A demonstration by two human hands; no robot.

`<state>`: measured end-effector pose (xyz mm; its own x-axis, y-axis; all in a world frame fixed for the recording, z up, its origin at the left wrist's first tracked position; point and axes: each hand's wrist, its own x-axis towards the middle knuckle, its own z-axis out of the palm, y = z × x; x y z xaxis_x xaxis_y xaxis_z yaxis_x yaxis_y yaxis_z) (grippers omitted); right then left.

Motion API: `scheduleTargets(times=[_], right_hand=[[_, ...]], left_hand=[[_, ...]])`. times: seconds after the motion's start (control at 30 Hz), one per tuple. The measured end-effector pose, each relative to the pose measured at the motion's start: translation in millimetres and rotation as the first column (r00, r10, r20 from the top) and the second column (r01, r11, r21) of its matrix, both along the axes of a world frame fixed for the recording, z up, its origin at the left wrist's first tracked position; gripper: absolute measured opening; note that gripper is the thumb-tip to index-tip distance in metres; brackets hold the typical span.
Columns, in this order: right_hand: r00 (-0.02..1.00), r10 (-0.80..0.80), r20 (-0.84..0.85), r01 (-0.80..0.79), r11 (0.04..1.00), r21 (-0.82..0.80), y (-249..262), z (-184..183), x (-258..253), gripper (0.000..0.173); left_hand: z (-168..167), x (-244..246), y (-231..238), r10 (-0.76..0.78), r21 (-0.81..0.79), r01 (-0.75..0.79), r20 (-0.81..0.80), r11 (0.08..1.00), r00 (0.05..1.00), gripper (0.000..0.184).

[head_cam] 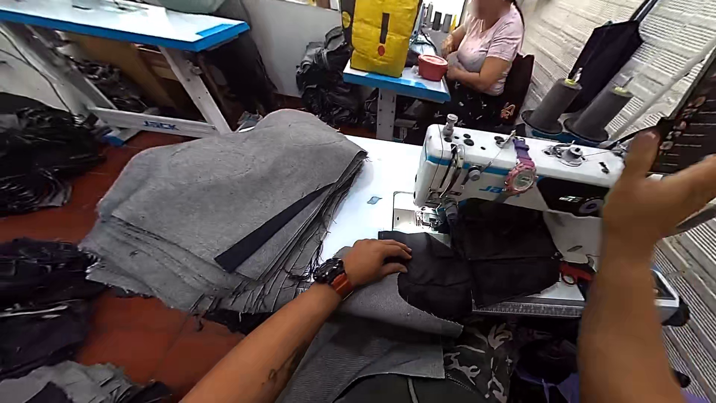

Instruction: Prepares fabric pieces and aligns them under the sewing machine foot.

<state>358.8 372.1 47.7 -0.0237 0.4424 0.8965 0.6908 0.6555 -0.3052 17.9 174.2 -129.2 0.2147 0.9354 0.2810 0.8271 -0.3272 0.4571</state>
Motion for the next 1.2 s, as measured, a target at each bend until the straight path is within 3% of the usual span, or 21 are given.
scheduleTargets(times=[0.07,0.13,0.2,0.27,0.37,0.47,0.63,0.8,0.87,0.93,1.03,1.1,1.2], right_hand=[[0.947,0.237,0.217,-0.254,0.966,0.054,-67,-58,-37,0.056],[0.802,0.432,0.413,-0.417,0.900,-0.130,-106,-126,-76,0.033],[0.713,0.552,0.433,-0.404,0.828,-0.390,-121,-178,-102,0.036],[0.767,0.540,0.347,-0.307,0.783,-0.542,-124,-200,-110,0.053],[0.821,0.507,0.264,-0.221,0.708,-0.671,-114,-188,-110,0.076],[0.778,0.552,0.300,-0.117,0.597,-0.794,-103,-166,-112,0.081],[0.693,0.568,0.444,0.089,0.544,-0.835,-108,-139,-126,0.067],[0.690,0.623,0.369,0.015,0.497,-0.868,-124,-133,-126,0.031],[0.755,0.536,0.378,0.008,0.569,-0.822,-131,-133,-117,0.039],[0.797,0.414,0.440,0.012,0.717,-0.697,-136,-140,-108,0.053],[0.800,0.334,0.499,-0.017,0.843,-0.537,-150,-151,-103,0.046],[0.783,0.331,0.527,0.006,0.843,-0.538,-154,-160,-104,0.048],[0.781,0.369,0.504,0.122,0.701,-0.703,-145,-159,-110,0.053]], left_hand=[[-1,1,-1,0.008,0.020,-0.008,0.001,1.000,1.000,0.029],[-4,4,-7,0.068,0.046,-0.067,-0.017,0.997,0.998,0.032],[-5,9,-20,0.158,0.067,-0.155,-0.049,0.986,0.986,0.034],[-9,11,-38,0.267,0.114,-0.258,-0.075,0.959,0.961,0.034],[-22,11,-65,0.395,0.229,-0.371,-0.068,0.900,0.916,0.031],[-33,10,-86,0.486,0.295,-0.455,-0.037,0.840,0.873,0.030],[-28,6,-98,0.516,0.233,-0.490,-0.062,0.840,0.854,0.030],[-25,9,-101,0.528,0.199,-0.501,-0.122,0.842,0.840,0.038],[-25,11,-99,0.535,0.200,-0.506,-0.130,0.839,0.835,0.038],[-24,11,-99,0.533,0.188,-0.508,-0.123,0.840,0.837,0.038],[-21,6,-103,0.515,0.182,-0.492,-0.109,0.851,0.850,0.038],[-21,1,-107,0.503,0.176,-0.482,-0.107,0.858,0.857,0.039],[-23,-4,-111,0.501,0.175,-0.480,-0.102,0.860,0.859,0.040]])
